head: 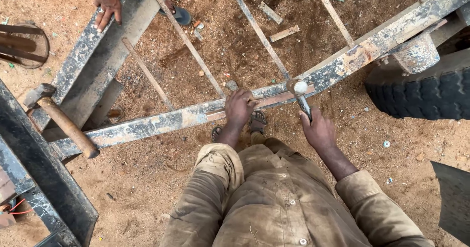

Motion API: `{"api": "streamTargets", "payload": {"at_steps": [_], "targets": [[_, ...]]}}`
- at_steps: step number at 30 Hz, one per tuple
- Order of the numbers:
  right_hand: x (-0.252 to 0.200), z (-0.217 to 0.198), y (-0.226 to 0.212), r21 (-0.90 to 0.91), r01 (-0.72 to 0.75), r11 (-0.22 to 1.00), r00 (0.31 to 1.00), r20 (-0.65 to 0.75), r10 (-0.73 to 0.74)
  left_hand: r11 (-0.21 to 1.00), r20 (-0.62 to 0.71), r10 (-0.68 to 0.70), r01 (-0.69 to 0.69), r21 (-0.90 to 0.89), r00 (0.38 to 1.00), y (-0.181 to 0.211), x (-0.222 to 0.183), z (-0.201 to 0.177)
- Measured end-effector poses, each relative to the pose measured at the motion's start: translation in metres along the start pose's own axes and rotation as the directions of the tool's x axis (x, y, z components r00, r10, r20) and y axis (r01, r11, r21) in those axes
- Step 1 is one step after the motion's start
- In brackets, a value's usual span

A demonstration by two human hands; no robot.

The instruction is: Using a hammer to adjust or straighten metal components on a vehicle frame.

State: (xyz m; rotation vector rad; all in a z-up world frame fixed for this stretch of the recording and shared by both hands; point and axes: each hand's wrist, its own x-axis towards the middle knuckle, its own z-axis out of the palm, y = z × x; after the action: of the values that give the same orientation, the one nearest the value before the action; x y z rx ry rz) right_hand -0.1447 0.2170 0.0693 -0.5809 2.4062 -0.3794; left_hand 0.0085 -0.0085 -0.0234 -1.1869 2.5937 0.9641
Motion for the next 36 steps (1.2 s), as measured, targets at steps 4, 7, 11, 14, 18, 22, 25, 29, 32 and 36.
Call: {"api": "streamTargets", "payload": {"at_steps": [4, 7, 11, 14, 18, 22, 25, 29, 32, 36], "targets": [[0.005, -0.010, -0.005, -0.021, 0.002, 1.000, 1.000, 0.029, -0.002, 1.000, 0.031, -0.024, 0.024, 0.002, 0.999, 0.001, 0.006, -0.001], [-0.009, -0.013, -0.002, 0.007, -0.052, 0.999, 0.999, 0.017, 0.052, 1.000, -0.028, 0.017, -0.016, 0.018, 0.999, -0.012, -0.004, 0.011], [-0.013, -0.021, 0.003, 0.082, -0.045, 0.996, 0.994, -0.095, 0.053, 0.991, -0.156, 0.114, -0.100, 0.094, 0.981, -0.025, -0.003, 0.010], [-0.012, -0.020, 0.007, 0.091, -0.081, 0.993, 0.994, -0.072, 0.088, 0.982, -0.201, 0.146, -0.117, 0.147, 0.969, -0.027, -0.008, 0.008], [0.000, -0.020, 0.002, 0.078, -0.093, 0.993, 0.993, -0.061, 0.098, 0.942, -0.069, 0.208, -0.180, 0.283, 0.976, 0.023, -0.005, -0.032], [0.007, -0.014, 0.001, 0.070, -0.097, 0.993, 0.993, -0.059, 0.101, 0.931, 0.112, 0.103, -0.135, 0.338, 0.988, 0.058, 0.011, -0.038], [0.011, -0.014, -0.004, 0.067, -0.067, 0.995, 0.994, -0.084, 0.073, 0.843, 0.107, 0.232, -0.255, 0.475, 0.967, 0.054, 0.020, -0.023], [0.019, -0.014, -0.004, 0.021, -0.021, 1.000, 0.995, -0.094, 0.023, 0.872, 0.135, 0.283, -0.313, 0.375, 0.950, 0.037, 0.028, 0.000], [0.022, -0.019, -0.008, -0.019, -0.019, 1.000, 0.999, -0.046, 0.018, 0.860, 0.103, 0.337, -0.351, 0.372, 0.936, 0.031, 0.025, 0.006], [0.020, -0.031, -0.015, 0.012, -0.022, 1.000, 1.000, -0.019, 0.023, 0.836, 0.120, 0.344, -0.362, 0.412, 0.931, 0.038, 0.025, -0.008]]}}
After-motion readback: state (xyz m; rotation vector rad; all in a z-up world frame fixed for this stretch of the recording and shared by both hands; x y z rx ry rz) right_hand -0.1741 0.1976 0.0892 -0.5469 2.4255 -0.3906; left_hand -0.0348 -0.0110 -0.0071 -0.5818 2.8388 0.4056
